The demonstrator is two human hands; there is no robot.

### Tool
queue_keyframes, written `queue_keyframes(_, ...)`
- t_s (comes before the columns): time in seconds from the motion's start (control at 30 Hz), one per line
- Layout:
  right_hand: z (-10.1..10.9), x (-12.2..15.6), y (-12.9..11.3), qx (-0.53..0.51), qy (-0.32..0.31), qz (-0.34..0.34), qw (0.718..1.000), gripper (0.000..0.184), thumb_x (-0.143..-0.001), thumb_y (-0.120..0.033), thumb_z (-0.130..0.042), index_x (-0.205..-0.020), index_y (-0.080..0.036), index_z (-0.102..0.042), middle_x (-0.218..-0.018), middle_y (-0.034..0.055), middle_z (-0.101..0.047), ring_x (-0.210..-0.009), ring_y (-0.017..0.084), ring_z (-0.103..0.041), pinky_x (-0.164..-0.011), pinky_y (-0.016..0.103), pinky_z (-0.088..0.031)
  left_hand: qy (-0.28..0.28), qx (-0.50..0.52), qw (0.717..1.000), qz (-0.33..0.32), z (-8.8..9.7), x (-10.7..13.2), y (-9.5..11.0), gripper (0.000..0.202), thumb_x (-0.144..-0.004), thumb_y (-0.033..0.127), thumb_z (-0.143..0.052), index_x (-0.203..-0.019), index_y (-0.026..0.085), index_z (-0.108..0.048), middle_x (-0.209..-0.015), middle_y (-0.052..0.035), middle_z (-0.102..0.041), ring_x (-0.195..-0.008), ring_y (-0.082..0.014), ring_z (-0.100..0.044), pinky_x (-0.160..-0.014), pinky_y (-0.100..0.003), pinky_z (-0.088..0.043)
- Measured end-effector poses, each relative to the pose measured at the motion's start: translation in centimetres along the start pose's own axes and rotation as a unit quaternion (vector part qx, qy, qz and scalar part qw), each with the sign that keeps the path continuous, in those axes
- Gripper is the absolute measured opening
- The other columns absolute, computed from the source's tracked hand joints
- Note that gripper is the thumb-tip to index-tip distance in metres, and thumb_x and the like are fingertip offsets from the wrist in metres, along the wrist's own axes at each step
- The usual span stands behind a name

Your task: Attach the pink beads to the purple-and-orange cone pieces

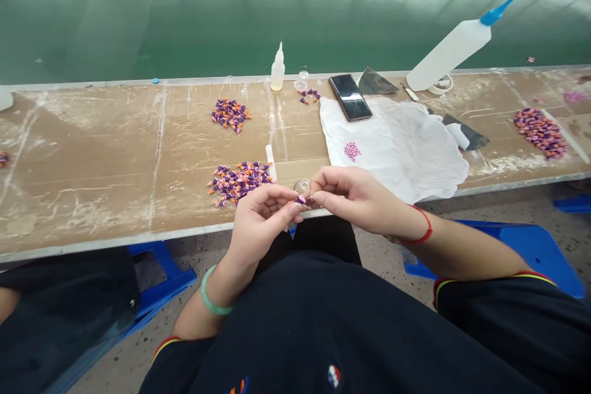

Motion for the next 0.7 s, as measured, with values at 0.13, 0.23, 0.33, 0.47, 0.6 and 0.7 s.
queue_keyframes(0.13,0.2,0.2,-0.9,0.058,0.020,0.031,0.998,0.013,-0.089,-0.024,-0.056,-0.077,-0.019,-0.057,-0.068,0.0002,-0.064,-0.061,0.011,-0.056,-0.054,0.022,-0.044,0.012,-0.003,1.000,0.000,0.1,0.1,0.1,0.030,-0.071,0.041,-0.087,-0.078,0.017,-0.071,-0.067,-0.0024,-0.074,-0.054,-0.0145,-0.070,-0.043,-0.020,-0.052)
queue_keyframes(0.23,0.2,0.2,-1.2,0.068,0.024,0.039,0.997,0.013,-0.088,-0.023,-0.055,-0.076,-0.019,-0.058,-0.067,-0.0001,-0.064,-0.059,0.010,-0.055,-0.053,0.022,-0.042,0.014,-0.003,1.000,-0.010,0.0,0.2,0.4,0.028,-0.071,0.039,-0.088,-0.076,0.017,-0.072,-0.068,-0.0023,-0.074,-0.054,-0.0143,-0.070,-0.046,-0.021,-0.056)
queue_keyframes(0.33,0.2,0.3,-1.5,0.066,0.032,0.045,0.996,0.012,-0.087,-0.022,-0.055,-0.077,-0.018,-0.059,-0.069,0.0003,-0.066,-0.061,0.010,-0.057,-0.055,0.021,-0.044,0.011,0.009,1.000,-0.026,-0.1,0.3,0.7,0.022,-0.072,0.034,-0.088,-0.076,0.018,-0.074,-0.066,-0.0012,-0.074,-0.054,-0.0130,-0.070,-0.050,-0.020,-0.058)
queue_keyframes(0.47,0.2,0.3,-1.6,0.060,0.034,0.053,0.996,0.011,-0.087,-0.021,-0.055,-0.077,-0.018,-0.060,-0.070,0.0003,-0.066,-0.061,0.010,-0.058,-0.056,0.021,-0.045,0.009,0.006,0.999,-0.041,-0.1,0.3,1.0,0.019,-0.073,0.032,-0.088,-0.076,0.018,-0.075,-0.067,-0.0010,-0.074,-0.055,-0.0128,-0.071,-0.052,-0.020,-0.059)
queue_keyframes(0.6,0.2,0.2,-1.6,0.070,0.035,0.064,0.995,0.011,-0.087,-0.021,-0.055,-0.078,-0.018,-0.060,-0.071,0.0006,-0.067,-0.062,0.010,-0.059,-0.056,0.021,-0.045,0.014,-0.015,0.999,-0.043,0.0,0.3,1.1,0.020,-0.073,0.034,-0.087,-0.077,0.018,-0.076,-0.067,-0.0017,-0.074,-0.055,-0.0136,-0.071,-0.052,-0.021,-0.060)
queue_keyframes(0.7,0.2,0.2,-1.8,0.086,0.038,0.075,0.993,0.011,-0.087,-0.021,-0.055,-0.079,-0.018,-0.061,-0.070,0.0004,-0.066,-0.061,0.010,-0.057,-0.054,0.020,-0.043,0.014,-0.017,0.999,-0.044,0.0,0.3,1.1,0.019,-0.073,0.032,-0.087,-0.077,0.018,-0.076,-0.067,-0.0019,-0.074,-0.055,-0.0140,-0.071,-0.053,-0.022,-0.060)
Point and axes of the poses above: each hand's wrist, its own x-axis away from the middle knuckle, its own z-axis out of the back of the hand, y = z × x, the point moved 9 cm from there along -x, towards the middle knuckle
